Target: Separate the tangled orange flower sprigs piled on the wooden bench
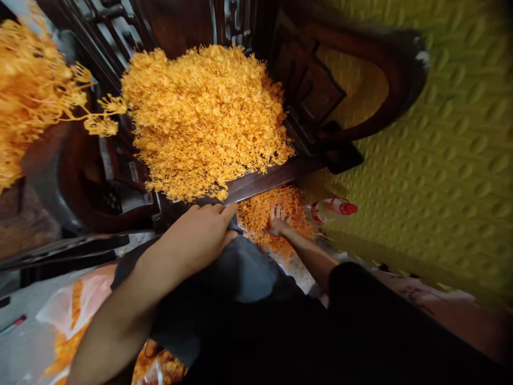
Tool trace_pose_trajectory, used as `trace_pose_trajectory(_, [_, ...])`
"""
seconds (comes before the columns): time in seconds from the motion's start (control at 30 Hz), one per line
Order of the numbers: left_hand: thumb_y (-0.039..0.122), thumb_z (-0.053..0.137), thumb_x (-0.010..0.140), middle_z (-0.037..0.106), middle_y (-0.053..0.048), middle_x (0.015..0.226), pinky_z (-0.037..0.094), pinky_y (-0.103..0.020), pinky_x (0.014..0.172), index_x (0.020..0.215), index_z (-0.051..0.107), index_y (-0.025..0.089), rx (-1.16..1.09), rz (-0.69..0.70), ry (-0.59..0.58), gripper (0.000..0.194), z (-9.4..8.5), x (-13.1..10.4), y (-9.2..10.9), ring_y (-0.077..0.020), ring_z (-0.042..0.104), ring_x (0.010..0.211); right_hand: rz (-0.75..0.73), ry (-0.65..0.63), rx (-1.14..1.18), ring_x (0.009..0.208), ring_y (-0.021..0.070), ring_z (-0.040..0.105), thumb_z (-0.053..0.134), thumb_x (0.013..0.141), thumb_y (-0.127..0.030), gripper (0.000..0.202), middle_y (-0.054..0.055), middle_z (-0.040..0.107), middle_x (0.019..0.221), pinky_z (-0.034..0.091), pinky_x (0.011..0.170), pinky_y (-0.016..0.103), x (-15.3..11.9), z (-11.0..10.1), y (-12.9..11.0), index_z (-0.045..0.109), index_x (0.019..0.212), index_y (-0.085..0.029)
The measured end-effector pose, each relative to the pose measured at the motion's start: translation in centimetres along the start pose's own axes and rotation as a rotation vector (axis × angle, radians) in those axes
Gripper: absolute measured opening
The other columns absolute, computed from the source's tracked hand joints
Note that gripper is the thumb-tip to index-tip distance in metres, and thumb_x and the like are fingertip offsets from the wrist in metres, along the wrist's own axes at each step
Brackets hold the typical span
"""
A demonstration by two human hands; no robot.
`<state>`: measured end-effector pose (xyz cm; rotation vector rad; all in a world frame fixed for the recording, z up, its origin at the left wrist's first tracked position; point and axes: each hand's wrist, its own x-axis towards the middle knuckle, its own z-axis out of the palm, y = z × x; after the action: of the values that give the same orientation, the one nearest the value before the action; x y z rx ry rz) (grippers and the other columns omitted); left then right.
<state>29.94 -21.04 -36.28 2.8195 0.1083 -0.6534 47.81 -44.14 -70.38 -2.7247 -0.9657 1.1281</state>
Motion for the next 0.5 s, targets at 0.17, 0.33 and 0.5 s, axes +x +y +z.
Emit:
trace_pose_trajectory(0.17, [0.039,0.048,0.101,0.069,-0.016,0.123,0.052,-0.044,0.093,0.143,0.049,0.014,-0.037,-0.007,0.022,0.049,0.0,-0.8,0.2,-0.0313,0.068,0.112,-0.132,0.015,-0.043,0.154,0.0391,0.024,0.086,0.065,-0.049,0.116,0.025,0.021,0.167,0.029,0.121,0.049,-3.7,-4.7,2.9,0.031,0.161,-0.014])
trace_pose_trajectory(0.33, [0.039,0.048,0.1,0.067,-0.016,0.13,0.048,-0.041,0.098,0.142,0.051,0.015,-0.046,-0.015,0.064,0.048,0.3,-0.8,0.4,-0.0299,0.065,0.116,-0.136,0.253,-0.092,0.125,0.0274,0.063,0.058,0.094,-0.033,0.048,0.016,0.065,0.138,0.046,0.107,0.036,-6.8,-10.4,3.4,0.062,0.14,-0.019])
trace_pose_trajectory(0.5, [0.038,0.047,0.1,0.065,-0.018,0.132,0.05,-0.043,0.097,0.14,0.052,0.012,-0.024,0.031,0.136,0.048,0.5,-0.8,0.9,-0.0308,0.066,0.116,-0.008,0.472,-0.152,0.117,0.0261,0.064,0.041,0.104,-0.028,0.036,0.018,0.066,0.129,0.05,0.101,0.039,-9.1,-12.0,1.0,0.064,0.128,-0.013])
